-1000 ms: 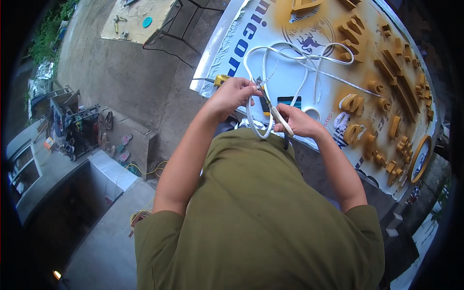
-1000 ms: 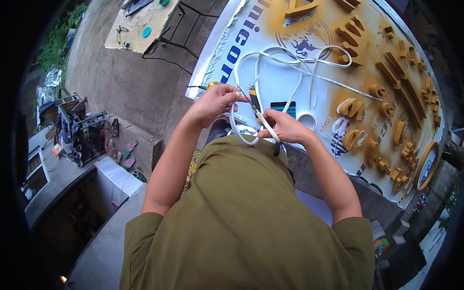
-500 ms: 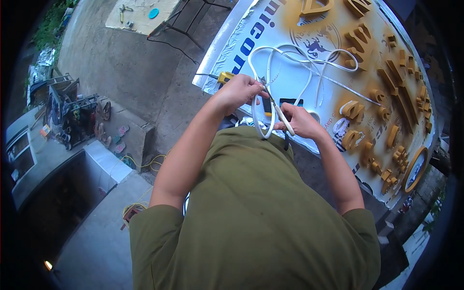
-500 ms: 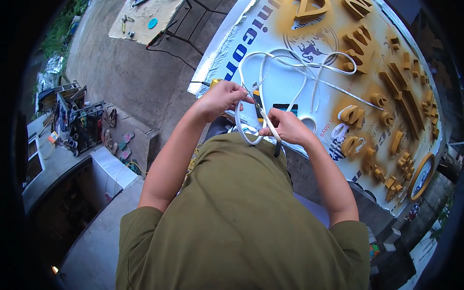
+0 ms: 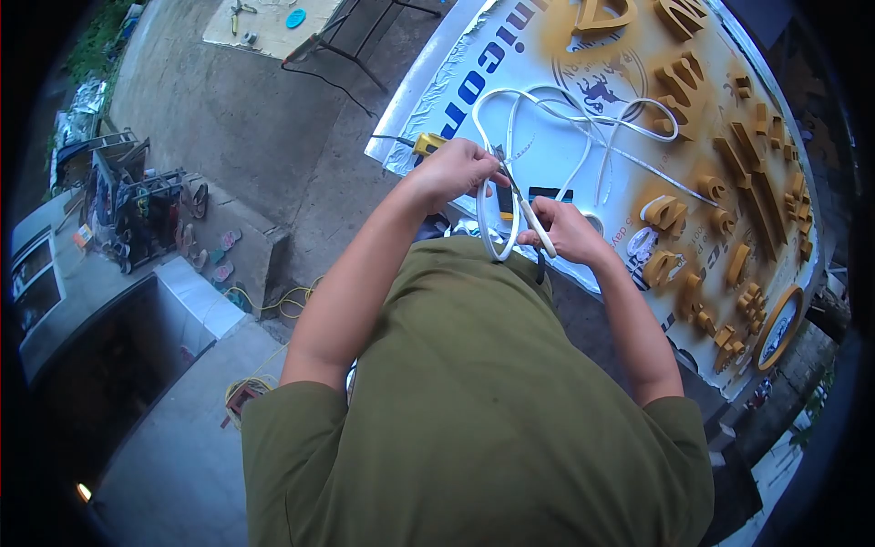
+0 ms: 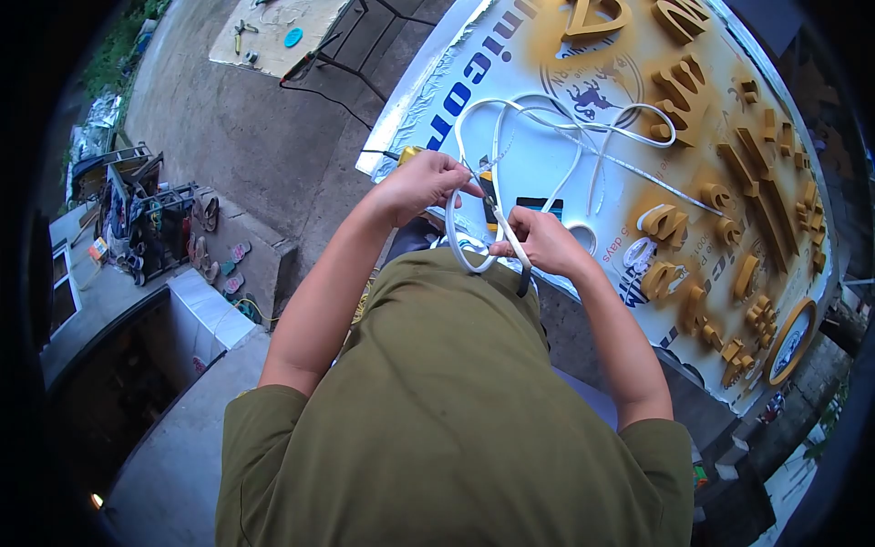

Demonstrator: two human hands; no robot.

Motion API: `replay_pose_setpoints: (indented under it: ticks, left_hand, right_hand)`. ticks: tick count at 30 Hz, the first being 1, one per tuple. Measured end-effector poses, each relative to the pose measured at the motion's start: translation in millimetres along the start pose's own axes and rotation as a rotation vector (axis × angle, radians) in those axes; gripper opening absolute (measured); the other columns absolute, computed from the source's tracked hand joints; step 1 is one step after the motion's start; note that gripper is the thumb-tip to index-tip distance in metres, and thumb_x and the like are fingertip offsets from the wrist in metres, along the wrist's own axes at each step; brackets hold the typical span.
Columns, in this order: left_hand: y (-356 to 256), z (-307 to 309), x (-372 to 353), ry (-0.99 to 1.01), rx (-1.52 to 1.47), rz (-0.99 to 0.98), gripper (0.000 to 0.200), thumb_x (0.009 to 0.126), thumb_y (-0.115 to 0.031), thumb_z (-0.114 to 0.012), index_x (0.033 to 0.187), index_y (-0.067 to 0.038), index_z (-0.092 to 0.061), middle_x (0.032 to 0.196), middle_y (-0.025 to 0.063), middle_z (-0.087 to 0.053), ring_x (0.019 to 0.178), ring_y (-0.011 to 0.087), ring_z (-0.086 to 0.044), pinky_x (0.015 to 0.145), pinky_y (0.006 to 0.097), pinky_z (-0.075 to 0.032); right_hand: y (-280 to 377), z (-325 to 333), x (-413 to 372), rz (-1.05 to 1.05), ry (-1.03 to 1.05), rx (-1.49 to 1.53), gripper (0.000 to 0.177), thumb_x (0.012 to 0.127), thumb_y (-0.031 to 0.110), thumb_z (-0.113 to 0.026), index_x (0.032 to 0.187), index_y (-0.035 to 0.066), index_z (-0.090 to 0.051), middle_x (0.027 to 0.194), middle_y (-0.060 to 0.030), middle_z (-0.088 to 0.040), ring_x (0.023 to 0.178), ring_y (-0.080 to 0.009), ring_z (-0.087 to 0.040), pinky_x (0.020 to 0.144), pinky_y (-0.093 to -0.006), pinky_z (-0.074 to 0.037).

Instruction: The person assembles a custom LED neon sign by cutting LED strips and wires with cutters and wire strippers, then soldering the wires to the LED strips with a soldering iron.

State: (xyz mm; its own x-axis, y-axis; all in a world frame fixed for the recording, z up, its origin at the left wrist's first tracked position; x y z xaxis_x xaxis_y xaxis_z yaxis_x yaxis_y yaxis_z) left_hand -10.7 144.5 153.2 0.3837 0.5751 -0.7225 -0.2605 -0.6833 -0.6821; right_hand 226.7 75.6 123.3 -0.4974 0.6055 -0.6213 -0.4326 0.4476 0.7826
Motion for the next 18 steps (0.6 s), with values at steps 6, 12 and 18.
replay_pose_setpoints:
  ticks: [6,12,18]
  left_hand:
    - [0.7,-0.3,-1.2,0.008,0.001,0.002,0.027,0.104,-0.02,-0.061,0.107,0.006,-0.068,0.102,0.012,-0.078,0.074,0.0085,-0.063,0.069,0.0238,-0.052]
    - [5.6,-0.5,-0.2,-0.008,-0.016,0.004,0.026,0.104,-0.02,-0.061,0.106,0.005,-0.069,0.103,0.0121,-0.078,0.074,0.0077,-0.063,0.068,0.0238,-0.052]
    - [5.4,-1.1,-1.0,0.005,-0.002,0.005,0.026,0.104,-0.02,-0.06,0.106,0.005,-0.069,0.103,0.0126,-0.078,0.073,0.008,-0.062,0.066,0.0235,-0.05]
  right_hand:
    - [1.9,-1.8,-1.6,-0.007,-0.02,-0.035,0.051,0.079,0.042,-0.092,0.088,0.002,-0.061,0.071,-0.0011,-0.06,0.067,-0.0094,-0.05,0.06,-0.029,-0.042]
    - [-4.4,-5.0,0.9,0.011,-0.016,-0.018,0.051,0.079,0.041,-0.092,0.087,0.002,-0.06,0.071,-0.0015,-0.061,0.066,-0.0093,-0.05,0.059,-0.0294,-0.042]
    - [-5.5,-4.9,-0.3,0.014,-0.018,-0.025,0.05,0.08,0.041,-0.092,0.087,0.002,-0.061,0.071,-0.0011,-0.061,0.066,-0.0086,-0.051,0.059,-0.0288,-0.042]
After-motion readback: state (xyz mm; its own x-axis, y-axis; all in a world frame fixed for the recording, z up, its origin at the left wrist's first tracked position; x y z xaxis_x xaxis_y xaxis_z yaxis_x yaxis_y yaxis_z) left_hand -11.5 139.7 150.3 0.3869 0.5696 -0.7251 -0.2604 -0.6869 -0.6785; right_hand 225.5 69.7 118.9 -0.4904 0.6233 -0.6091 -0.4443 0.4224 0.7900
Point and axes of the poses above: each hand's wrist, its own x-axis towards the middle knuckle, its own z-axis out of the back of the hand, y = z × x, the point moved 2 cm from there along x, towards the middle knuckle
